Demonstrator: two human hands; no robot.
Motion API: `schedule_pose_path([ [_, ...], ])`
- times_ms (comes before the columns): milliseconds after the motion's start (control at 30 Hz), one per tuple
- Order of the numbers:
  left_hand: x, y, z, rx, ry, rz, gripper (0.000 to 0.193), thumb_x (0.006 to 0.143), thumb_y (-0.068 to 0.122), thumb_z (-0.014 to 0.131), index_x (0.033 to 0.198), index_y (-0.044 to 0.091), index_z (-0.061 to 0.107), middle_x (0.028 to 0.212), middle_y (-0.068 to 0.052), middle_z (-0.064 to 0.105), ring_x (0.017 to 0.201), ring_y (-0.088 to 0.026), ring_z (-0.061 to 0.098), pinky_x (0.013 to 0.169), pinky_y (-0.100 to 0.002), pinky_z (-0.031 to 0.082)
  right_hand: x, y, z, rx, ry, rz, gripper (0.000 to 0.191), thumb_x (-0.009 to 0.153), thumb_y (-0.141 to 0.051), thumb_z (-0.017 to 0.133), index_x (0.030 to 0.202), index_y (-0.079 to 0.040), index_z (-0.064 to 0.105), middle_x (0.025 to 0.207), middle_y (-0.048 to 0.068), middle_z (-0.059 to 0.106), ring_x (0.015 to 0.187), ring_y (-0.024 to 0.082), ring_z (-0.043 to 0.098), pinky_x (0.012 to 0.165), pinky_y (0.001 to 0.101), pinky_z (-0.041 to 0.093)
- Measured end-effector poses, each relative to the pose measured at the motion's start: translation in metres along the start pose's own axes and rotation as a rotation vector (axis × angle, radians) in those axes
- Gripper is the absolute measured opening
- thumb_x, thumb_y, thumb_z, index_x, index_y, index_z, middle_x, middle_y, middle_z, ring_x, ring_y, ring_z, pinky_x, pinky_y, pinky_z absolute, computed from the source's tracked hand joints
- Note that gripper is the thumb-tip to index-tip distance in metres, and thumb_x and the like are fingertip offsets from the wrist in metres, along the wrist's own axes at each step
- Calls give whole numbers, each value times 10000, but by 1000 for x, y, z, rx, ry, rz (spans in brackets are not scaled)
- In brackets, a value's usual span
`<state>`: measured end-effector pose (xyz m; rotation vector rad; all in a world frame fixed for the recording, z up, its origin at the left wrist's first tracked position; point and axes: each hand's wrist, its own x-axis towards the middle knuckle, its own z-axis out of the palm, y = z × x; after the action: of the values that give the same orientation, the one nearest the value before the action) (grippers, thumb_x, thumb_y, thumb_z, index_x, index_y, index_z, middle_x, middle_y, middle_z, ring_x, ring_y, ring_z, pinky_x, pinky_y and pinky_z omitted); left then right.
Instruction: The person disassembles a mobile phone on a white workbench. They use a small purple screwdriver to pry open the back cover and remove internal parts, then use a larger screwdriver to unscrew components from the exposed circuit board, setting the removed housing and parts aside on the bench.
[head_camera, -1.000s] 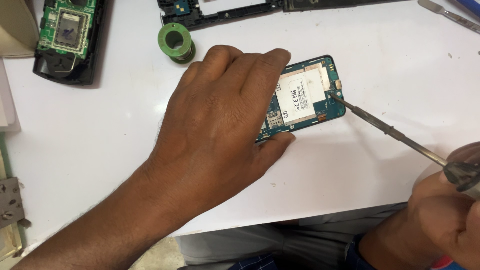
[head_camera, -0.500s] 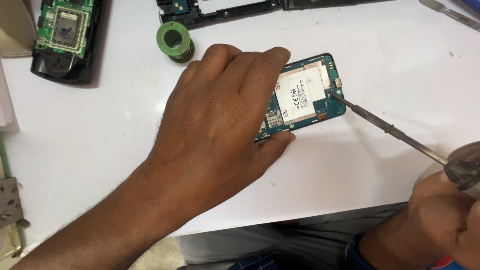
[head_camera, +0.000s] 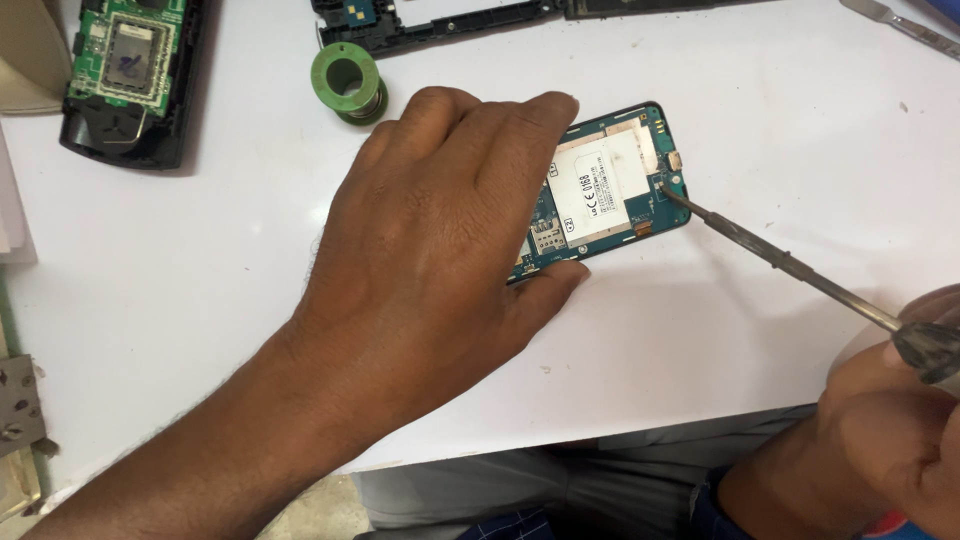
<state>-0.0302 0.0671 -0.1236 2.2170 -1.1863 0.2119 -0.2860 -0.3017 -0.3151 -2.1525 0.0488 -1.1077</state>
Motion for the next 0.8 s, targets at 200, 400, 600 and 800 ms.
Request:
schedule_pose_path([
  [200,1,1,0,-5,2,-3,798,719,219,951,1330,-50,514,1139,-217,675,1072,-307,615,824,-463,486,-3,5,-2,-41,-7,16,229,1100,142,341,999,165,545,1005,277,620,799,272,553,792,315,497],
  [400,0,0,-1,-6,-8,-8,802,725,222,950,1336,-56,511,1140,-225,676,1066,-302,617,821,-460,489,17,-23,6,-308,-92,-98,176,1063,204,401,984,175,555,989,282,628,787,273,560,738,294,465],
  [600,0,-1,0,2,-8,-7,810,721,230,950,1336,-58,510,1143,-229,676,1065,-304,619,824,-462,491,19,-34,17,-533,-28,-171,167,1046,234,526,917,181,616,842,244,646,653,240,544,613,294,446],
  [800,1,-1,-1,4,-2,3,811,719,226,950,1337,-59,508,1145,-229,676,1072,-309,618,830,-463,491,23,-30,8,-696,-123,-252,155,1015,295,478,985,222,612,980,284,718,726,227,612,659,269,489],
])
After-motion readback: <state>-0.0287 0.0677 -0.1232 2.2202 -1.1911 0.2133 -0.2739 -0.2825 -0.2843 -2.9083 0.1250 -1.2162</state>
